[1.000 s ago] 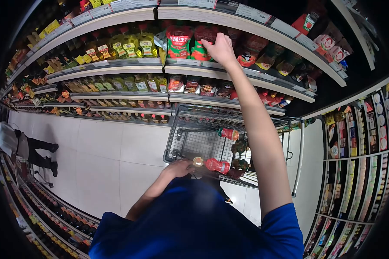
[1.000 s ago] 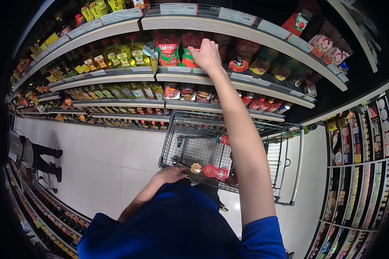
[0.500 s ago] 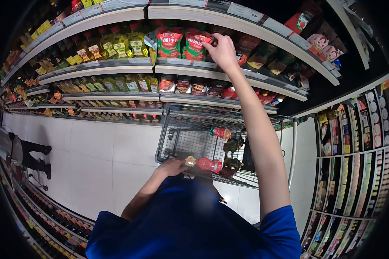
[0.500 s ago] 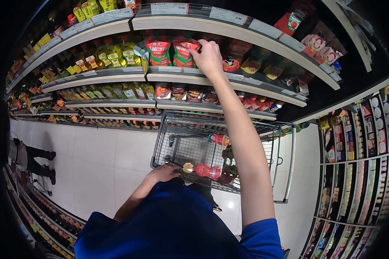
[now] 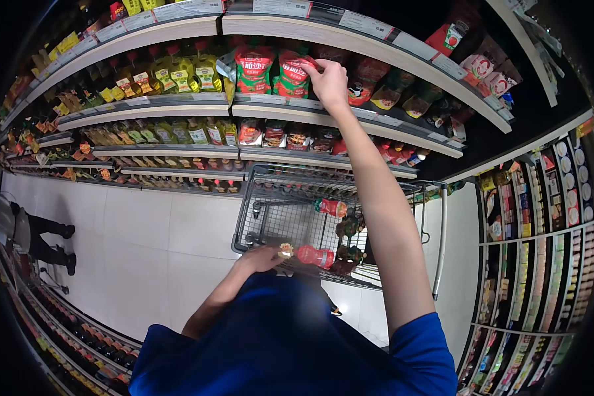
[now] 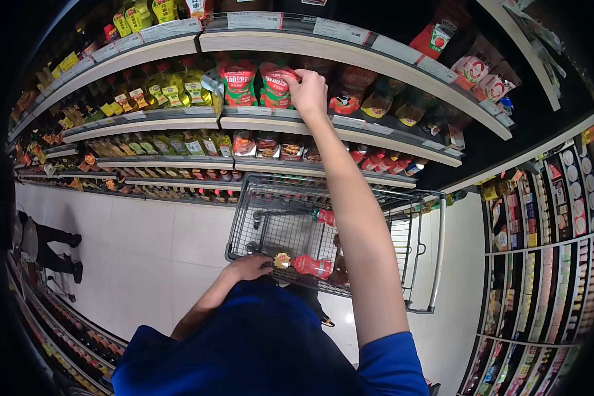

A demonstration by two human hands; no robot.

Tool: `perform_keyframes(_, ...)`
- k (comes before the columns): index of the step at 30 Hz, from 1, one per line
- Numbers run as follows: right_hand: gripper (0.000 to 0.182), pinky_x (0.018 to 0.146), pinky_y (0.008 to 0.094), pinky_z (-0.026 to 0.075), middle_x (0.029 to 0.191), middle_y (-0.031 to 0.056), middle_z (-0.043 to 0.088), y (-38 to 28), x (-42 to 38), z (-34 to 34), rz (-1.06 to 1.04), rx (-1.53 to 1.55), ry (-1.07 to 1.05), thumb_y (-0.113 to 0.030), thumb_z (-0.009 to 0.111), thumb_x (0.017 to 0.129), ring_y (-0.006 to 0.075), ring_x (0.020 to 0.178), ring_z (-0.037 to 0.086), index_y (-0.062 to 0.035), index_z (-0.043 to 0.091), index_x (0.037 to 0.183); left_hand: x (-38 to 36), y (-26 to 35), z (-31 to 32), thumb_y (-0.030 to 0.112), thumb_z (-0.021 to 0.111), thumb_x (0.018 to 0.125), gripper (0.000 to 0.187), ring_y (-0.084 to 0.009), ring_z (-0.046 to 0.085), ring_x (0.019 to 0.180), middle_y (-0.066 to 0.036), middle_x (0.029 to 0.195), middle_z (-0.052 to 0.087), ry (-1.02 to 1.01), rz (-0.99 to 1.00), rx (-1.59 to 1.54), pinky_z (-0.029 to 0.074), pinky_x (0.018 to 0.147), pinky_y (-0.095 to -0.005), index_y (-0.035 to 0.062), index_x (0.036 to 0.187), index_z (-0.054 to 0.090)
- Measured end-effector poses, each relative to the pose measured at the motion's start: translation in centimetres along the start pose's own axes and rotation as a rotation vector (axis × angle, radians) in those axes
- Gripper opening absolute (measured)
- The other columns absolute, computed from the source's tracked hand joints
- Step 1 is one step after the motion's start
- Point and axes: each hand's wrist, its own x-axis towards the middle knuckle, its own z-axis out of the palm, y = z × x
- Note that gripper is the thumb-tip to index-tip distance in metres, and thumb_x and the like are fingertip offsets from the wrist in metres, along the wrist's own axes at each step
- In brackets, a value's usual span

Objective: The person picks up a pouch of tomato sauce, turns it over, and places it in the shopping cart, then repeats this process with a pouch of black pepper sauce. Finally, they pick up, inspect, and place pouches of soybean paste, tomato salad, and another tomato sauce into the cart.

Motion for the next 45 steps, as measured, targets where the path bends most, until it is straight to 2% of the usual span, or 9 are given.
perform_keyframes(6, 0.024, 0.079, 0.0409, 0.055, 0.096, 0.0224, 0.070, 0.5, -1.6, -0.1, -0.177, 0.147, 0.241, -0.022, 0.070, 0.089, 0.0386, 0.090, 0.069, -0.0037, 0.075, 0.103, 0.2, -2.9, 1.5, 0.041, 0.055, 0.098, 0.050, -0.0331, 0.054, 0.127, -0.017, 0.136, 0.058, 0.062, 0.034, -0.029, 0.043, 0.108, -0.0400, 0.0089, 0.136, 0.056)
perform_keyframes(10, 0.016, 0.066, 0.0307, 0.053, 0.090, 0.0156, 0.072, -1.4, -3.2, -3.0, -0.302, 0.251, 0.276, -0.007, 0.067, 0.091, 0.0221, 0.073, 0.070, 0.0036, 0.072, 0.103, -0.5, -2.8, 1.1, 0.040, 0.055, 0.099, 0.048, -0.0341, 0.056, 0.125, -0.017, 0.135, 0.059, 0.052, 0.005, -0.039, 0.045, 0.106, -0.0402, 0.0081, 0.135, 0.057)
perform_keyframes(14, 0.016, 0.064, 0.0260, 0.051, 0.089, 0.0131, 0.072, -4.0, -6.1, -6.2, -0.345, 0.303, 0.271, -0.004, 0.069, 0.089, 0.0148, 0.071, 0.066, 0.0048, 0.072, 0.102, -1.2, -1.2, -0.8, 0.039, 0.052, 0.101, 0.046, -0.0306, 0.059, 0.121, -0.017, 0.132, 0.062, 0.118, 0.077, -0.127, 0.047, 0.101, -0.0402, 0.0073, 0.134, 0.058)
perform_keyframes(17, 0.015, 0.064, 0.0246, 0.049, 0.089, 0.0121, 0.072, -6.3, -8.8, -8.7, -0.375, 0.320, 0.259, -0.005, 0.069, 0.090, 0.0139, 0.071, 0.065, 0.0045, 0.072, 0.101, -3.1, 2.0, -4.1, 0.037, 0.046, 0.105, 0.045, -0.0250, 0.060, 0.120, -0.013, 0.134, 0.061, 0.221, 0.272, -0.535, 0.048, 0.098, -0.0395, 0.0053, 0.136, 0.056)
perform_keyframes(24, 0.017, 0.055, 0.0183, 0.035, 0.071, -0.0047, 0.061, -9.5, -16.8, -12.5, 0.203, 0.706, -0.149, -0.014, 0.071, 0.093, -0.0007, 0.063, 0.047, 0.0011, 0.075, 0.099, -5.6, 7.4, -9.0, 0.047, 0.031, 0.108, 0.061, -0.0247, 0.051, 0.132, -0.014, 0.145, 0.048, 0.194, 0.509, -1.396, 0.042, 0.110, -0.0402, 0.0049, 0.152, 0.030)
perform_keyframes(28, 0.019, 0.054, 0.0194, 0.041, 0.075, -0.0036, 0.067, -6.8, -19.7, -10.6, 0.474, 0.818, -0.302, -0.018, 0.071, 0.093, 0.0010, 0.064, 0.054, -0.0017, 0.076, 0.101, -7.6, 10.6, -10.4, 0.060, 0.024, 0.104, 0.073, -0.0373, 0.055, 0.126, -0.022, 0.142, 0.049, -0.230, 0.770, -1.655, 0.047, 0.104, -0.0519, 0.0052, 0.151, 0.031)
perform_keyframes(31, 0.020, 0.055, 0.0209, 0.047, 0.079, -0.0021, 0.070, -4.7, -21.1, -10.2, 0.591, 0.926, -0.252, -0.019, 0.070, 0.093, 0.0033, 0.065, 0.060, -0.0019, 0.075, 0.103, -7.5, 11.1, -9.0, 0.050, 0.029, 0.103, 0.068, -0.0491, 0.057, 0.118, -0.031, 0.134, 0.053, -0.554, 0.757, -1.938, 0.049, 0.099, -0.0575, -0.0020, 0.147, 0.035)
perform_keyframes(32, 0.022, 0.058, 0.0228, 0.052, 0.082, -0.0001, 0.071, -4.0, -21.7, -10.3, 0.624, 0.947, -0.270, -0.020, 0.068, 0.093, 0.0056, 0.069, 0.064, -0.0016, 0.074, 0.105, -7.7, 11.3, -8.4, 0.051, 0.028, 0.103, 0.068, -0.0502, 0.059, 0.114, -0.032, 0.130, 0.056, -0.494, 0.625, -2.018, 0.050, 0.095, -0.0581, -0.0016, 0.145, 0.038)
perform_keyframes(45, 0.022, 0.058, 0.0233, 0.052, 0.082, 0.0003, 0.070, -1.1, -24.7, -9.7, 0.732, 1.019, -0.220, -0.019, 0.063, 0.095, 0.0057, 0.068, 0.064, -0.0019, 0.072, 0.105, -6.6, 10.6, -6.1, 0.056, 0.033, 0.100, 0.071, -0.0475, 0.060, 0.111, -0.031, 0.127, 0.055, -0.639, 0.580, -1.990, 0.050, 0.092, -0.0618, 0.0021, 0.145, 0.041)
